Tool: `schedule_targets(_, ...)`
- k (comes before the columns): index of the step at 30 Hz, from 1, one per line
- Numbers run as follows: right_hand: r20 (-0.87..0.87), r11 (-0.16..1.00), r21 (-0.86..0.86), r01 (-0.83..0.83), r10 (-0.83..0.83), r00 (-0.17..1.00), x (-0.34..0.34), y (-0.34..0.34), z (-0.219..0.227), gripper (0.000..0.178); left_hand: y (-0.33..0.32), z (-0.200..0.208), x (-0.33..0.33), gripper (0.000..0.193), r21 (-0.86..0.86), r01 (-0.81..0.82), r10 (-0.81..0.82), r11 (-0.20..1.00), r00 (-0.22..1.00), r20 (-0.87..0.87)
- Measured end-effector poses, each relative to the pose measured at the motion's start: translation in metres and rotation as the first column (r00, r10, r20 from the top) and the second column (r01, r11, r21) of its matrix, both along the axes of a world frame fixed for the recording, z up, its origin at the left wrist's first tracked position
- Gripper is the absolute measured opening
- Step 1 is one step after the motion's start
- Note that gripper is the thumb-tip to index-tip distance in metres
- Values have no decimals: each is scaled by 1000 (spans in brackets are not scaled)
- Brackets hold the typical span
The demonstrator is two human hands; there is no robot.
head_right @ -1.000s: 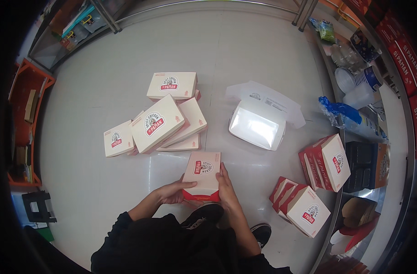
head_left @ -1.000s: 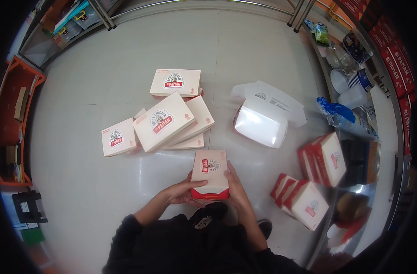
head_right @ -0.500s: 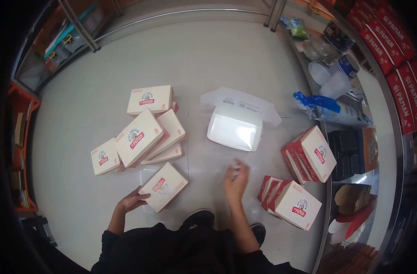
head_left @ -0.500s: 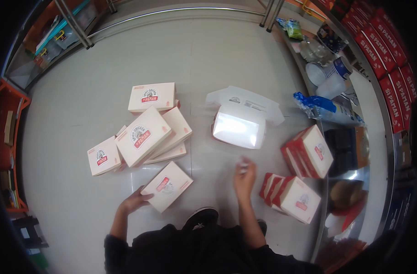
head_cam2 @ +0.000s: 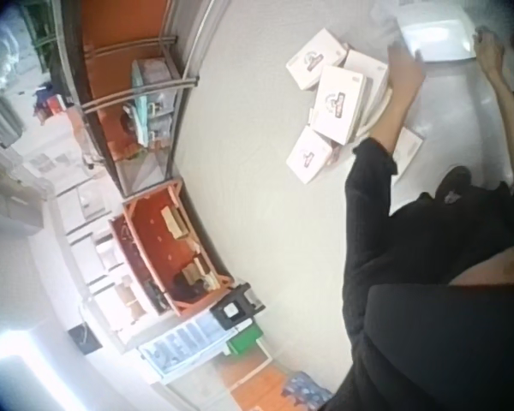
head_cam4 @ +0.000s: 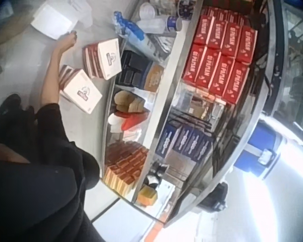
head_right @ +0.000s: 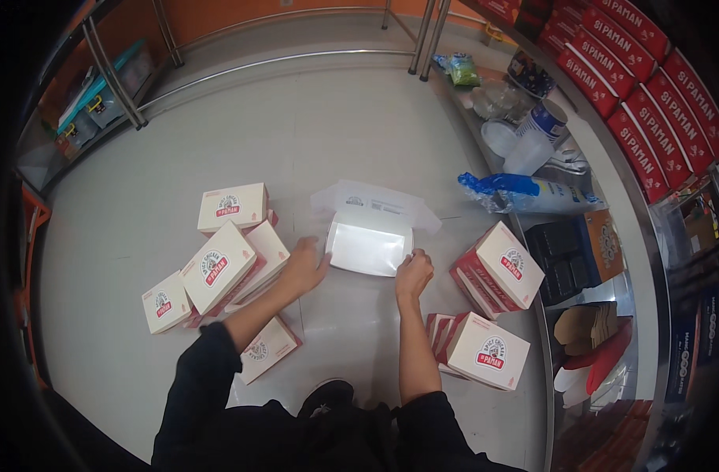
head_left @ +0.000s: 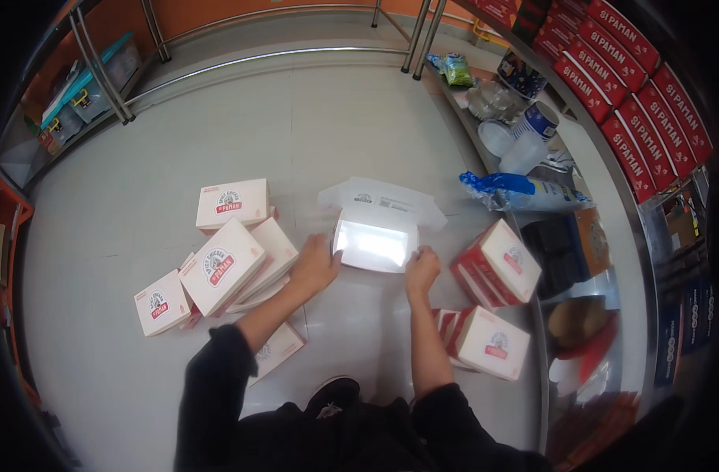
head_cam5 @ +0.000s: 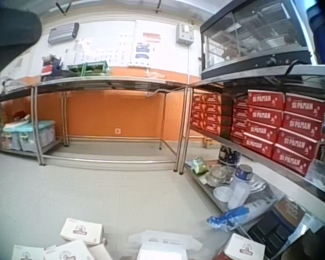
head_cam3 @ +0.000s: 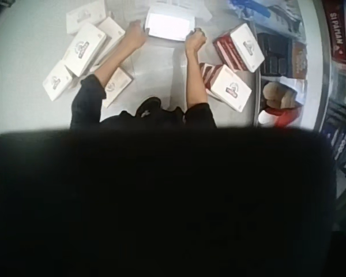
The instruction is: The person assembles a series of cardboard food boxes by hand on the floor, folding the tabs and lids to secure each one before placing them into a stack.
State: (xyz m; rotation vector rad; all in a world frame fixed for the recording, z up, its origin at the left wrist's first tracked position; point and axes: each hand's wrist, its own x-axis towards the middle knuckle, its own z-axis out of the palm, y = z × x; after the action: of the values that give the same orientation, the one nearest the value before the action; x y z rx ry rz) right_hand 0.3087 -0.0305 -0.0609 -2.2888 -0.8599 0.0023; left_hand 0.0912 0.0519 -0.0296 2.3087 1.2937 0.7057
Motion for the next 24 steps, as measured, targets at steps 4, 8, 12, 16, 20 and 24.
schedule_targets(4, 18, 1000, -1, -20, 20, 1000, -4, -9, -1, 18, 49, -22, 36, 29, -248, -74, 30, 966, 984, -176)
schedule_targets(8, 46, 996, 51, -73, 71, 996, 1, -15, 5, 23, 47, -23, 38, 24, -217, -16, -23, 976, 985, -174)
schedule_targets(12, -3, 989, 144, -42, 43, 999, -10, -17, 25, 23, 35, -7, 29, 21, -194, 23, -43, 981, 994, -101)
schedule_targets(16, -36, 951, 288, -113, 129, 991, -19, -33, 73, 23, 13, 18, 3, 37, -103, 2, 29, 995, 954, 298)
schedule_targets(20, -255, 834, 344, -432, 526, 812, -19, -72, 127, 23, -3, 71, -34, 54, -735, 276, 441, 619, 651, 617)
schedule_targets(24, -677, 743, 668, -42, 629, 382, -20, -94, 139, 26, -22, 89, -56, 52, -786, 234, 568, 572, 579, 585)
